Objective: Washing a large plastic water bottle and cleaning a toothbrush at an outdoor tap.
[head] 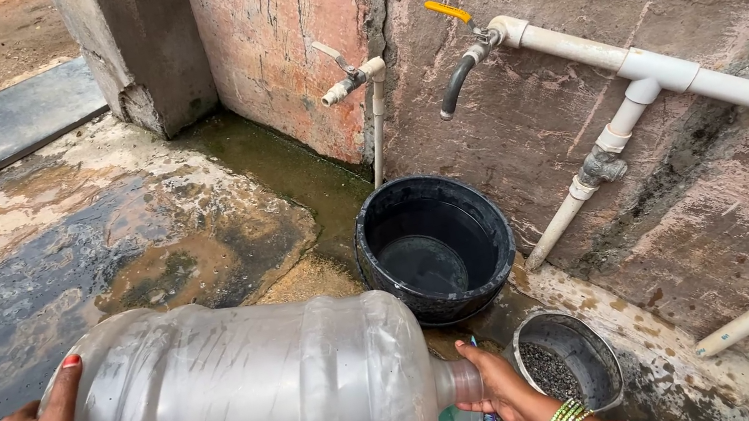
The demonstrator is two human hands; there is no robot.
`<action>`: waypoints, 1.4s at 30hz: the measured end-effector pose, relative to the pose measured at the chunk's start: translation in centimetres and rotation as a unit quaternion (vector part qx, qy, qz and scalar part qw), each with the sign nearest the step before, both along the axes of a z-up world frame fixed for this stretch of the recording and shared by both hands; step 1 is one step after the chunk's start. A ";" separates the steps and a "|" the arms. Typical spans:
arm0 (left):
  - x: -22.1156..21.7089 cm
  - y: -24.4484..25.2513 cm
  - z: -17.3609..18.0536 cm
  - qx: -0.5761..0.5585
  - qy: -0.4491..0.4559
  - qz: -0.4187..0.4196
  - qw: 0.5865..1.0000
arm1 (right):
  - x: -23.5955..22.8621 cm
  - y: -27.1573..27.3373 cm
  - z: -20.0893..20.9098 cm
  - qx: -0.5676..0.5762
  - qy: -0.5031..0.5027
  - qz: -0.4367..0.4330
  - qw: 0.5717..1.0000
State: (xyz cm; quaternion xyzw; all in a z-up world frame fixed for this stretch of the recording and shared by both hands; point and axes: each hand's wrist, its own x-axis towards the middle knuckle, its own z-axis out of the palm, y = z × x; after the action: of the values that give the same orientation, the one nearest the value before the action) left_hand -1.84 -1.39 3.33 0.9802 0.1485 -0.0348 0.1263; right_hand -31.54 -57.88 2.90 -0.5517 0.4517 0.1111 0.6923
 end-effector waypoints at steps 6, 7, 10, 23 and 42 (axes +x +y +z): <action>-0.2 -0.2 0.5 0.003 0.001 -0.002 1.000 | 0.0 -0.2 -0.1 0.005 -0.007 0.003 1.000; -0.2 -0.2 0.5 0.004 -0.004 -0.001 1.000 | 0.0 -0.2 -0.2 0.006 -0.008 0.004 1.000; -0.4 -0.3 0.7 -0.001 0.001 -0.002 1.000 | 0.1 0.1 0.2 -0.002 -0.002 0.000 1.000; -0.5 -0.7 0.8 -0.015 -0.009 0.002 1.000 | 0.1 0.0 0.0 -0.011 -0.002 0.003 1.000; -1.9 -1.5 3.5 -0.051 0.011 -0.005 0.999 | 0.2 0.0 0.0 -0.013 -0.010 -0.003 1.000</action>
State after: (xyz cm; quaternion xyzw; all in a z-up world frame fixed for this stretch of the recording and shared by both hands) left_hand -3.73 -2.88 6.82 0.9728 0.1427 -0.0534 0.1743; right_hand -31.30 -57.89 2.88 -0.5600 0.4477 0.0974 0.6903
